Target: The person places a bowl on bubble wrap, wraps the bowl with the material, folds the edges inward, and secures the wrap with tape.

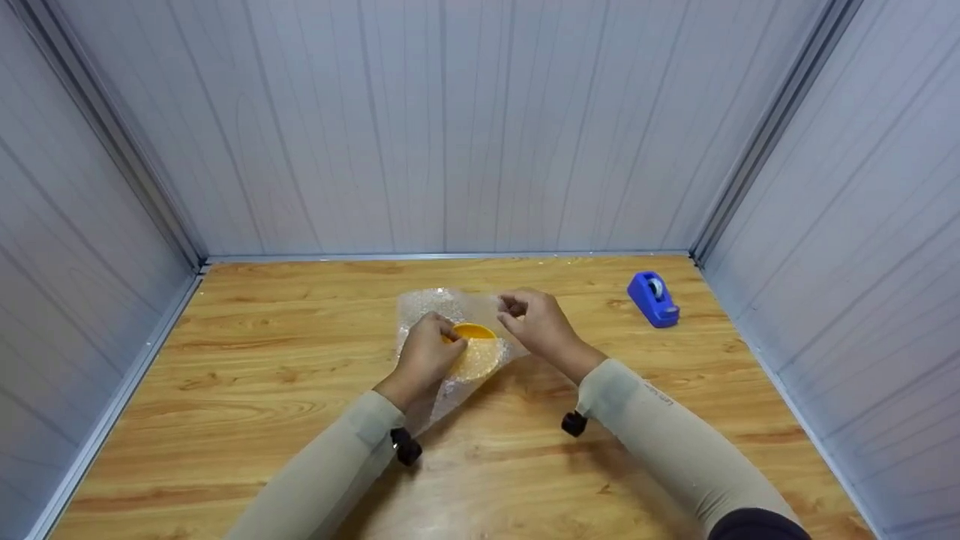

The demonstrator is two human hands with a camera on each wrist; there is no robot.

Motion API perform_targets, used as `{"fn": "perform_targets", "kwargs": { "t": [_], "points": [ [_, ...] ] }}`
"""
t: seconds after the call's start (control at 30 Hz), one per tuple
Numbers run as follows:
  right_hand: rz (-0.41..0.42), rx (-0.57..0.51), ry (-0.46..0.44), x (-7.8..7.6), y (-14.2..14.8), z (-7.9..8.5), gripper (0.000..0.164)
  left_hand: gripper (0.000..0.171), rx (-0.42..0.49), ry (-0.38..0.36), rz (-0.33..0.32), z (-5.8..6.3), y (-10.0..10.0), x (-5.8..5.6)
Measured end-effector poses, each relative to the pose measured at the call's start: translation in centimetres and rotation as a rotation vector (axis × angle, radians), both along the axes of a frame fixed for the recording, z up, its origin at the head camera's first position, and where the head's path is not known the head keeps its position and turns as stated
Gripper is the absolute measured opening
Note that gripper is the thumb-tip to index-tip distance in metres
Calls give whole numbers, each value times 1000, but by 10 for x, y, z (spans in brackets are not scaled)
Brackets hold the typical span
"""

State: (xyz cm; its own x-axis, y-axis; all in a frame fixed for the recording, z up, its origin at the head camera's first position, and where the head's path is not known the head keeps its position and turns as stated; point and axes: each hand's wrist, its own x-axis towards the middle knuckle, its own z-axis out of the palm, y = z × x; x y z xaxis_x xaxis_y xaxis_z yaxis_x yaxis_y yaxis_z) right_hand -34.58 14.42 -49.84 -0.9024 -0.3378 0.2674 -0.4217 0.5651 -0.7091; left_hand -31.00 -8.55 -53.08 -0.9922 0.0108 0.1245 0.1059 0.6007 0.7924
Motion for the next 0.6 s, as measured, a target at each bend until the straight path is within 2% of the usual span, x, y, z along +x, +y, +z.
{"fn": "perform_targets", "kwargs": {
  "t": [0.13,0.27,0.5,0.6],
  "points": [
    [83,25,61,9,-1,-1,17,13,-22,2,-1,-1,1,-1],
    [164,103,141,16,-1,-5,16,14,-22,1,1,-1,1,-1],
    [366,406,333,28,5,-8,27,14,-26,-2,2,-3,3,-1],
    [446,521,352,31,9,-8,36,13,-48,-8,12,-4,4,0]
  ]
}}
